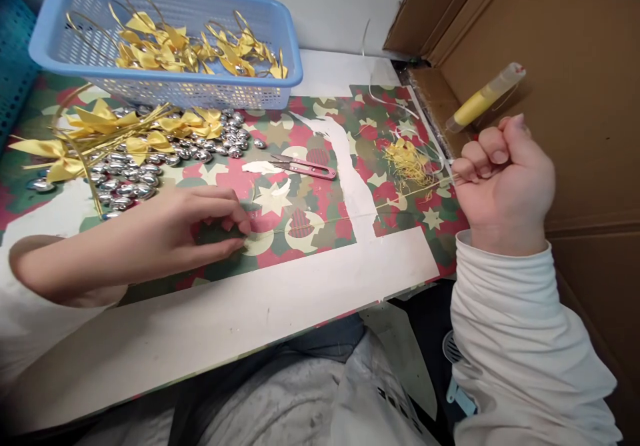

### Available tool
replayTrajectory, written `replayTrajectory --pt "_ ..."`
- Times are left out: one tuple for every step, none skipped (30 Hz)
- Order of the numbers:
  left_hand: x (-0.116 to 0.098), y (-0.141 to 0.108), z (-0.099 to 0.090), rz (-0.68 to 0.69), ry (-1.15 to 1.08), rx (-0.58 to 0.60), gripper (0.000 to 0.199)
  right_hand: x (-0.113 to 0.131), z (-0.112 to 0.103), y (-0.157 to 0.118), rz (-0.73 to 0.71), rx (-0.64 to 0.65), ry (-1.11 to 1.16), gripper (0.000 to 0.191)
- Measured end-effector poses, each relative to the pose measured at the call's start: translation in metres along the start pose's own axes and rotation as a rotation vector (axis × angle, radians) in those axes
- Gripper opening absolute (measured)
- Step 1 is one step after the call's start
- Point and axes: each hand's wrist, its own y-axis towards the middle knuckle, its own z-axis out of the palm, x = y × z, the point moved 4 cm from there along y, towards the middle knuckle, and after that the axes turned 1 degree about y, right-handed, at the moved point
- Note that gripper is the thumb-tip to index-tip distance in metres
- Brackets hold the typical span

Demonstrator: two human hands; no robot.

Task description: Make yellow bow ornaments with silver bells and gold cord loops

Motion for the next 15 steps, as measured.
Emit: replayTrajectory --pt "-0.001 -0.002 0.001 0.010 0.019 0.022 0.016 0.000 0.000 0.000 -0.004 0.007 0.001 0.046" --pt "-0.002 -0.003 0.003 0.018 0.046 0.041 0.016 0.000 0.000 0.000 -0.009 0.013 0.002 0.046" --pt "-0.003 -0.005 0.004 0.027 0.073 0.055 0.016 0.000 -0.001 0.000 -0.014 0.016 0.002 0.045" --pt "-0.003 -0.006 0.004 0.036 0.093 0.051 0.016 0.000 -0.001 0.000 -0.016 0.016 -0.001 0.045" --pt "-0.003 -0.007 0.004 0.049 0.112 0.045 0.016 0.000 -0.001 0.000 -0.019 0.015 -0.005 0.045" --pt "-0.004 -0.007 0.005 0.062 0.136 0.036 0.017 0.000 -0.001 0.000 -0.020 0.014 -0.010 0.046" --pt "-0.005 -0.008 0.005 0.078 0.171 0.024 0.017 -0.001 -0.001 0.000 -0.020 0.012 -0.014 0.047" --pt "-0.007 -0.007 0.006 0.094 0.217 0.011 0.017 -0.001 -0.001 0.000 -0.019 0.010 -0.017 0.047" --pt "-0.008 -0.007 0.006 0.112 0.272 -0.001 0.019 -0.001 -0.001 0.000 -0.018 0.007 -0.019 0.047" --pt "-0.010 -0.006 0.008 0.132 0.329 -0.011 0.022 -0.001 0.000 0.000 -0.016 0.003 -0.020 0.047" --pt "-0.012 -0.005 0.009 0.154 0.382 -0.014 0.025 -0.002 0.000 0.000 -0.014 -0.001 -0.022 0.046" --pt "-0.013 -0.004 0.010 0.176 0.425 -0.013 0.028 -0.002 0.000 0.000 -0.012 -0.005 -0.023 0.045" --pt "-0.014 -0.003 0.011 0.190 0.456 -0.009 0.030 -0.002 0.000 0.000 -0.011 -0.008 -0.024 0.044" --pt "-0.013 -0.003 0.011 0.190 0.473 -0.003 0.032 -0.002 0.000 0.000 -0.010 -0.008 -0.024 0.044" --pt "-0.011 -0.003 0.009 0.175 0.475 0.001 0.032 -0.001 0.000 0.000 -0.011 -0.006 -0.022 0.044"
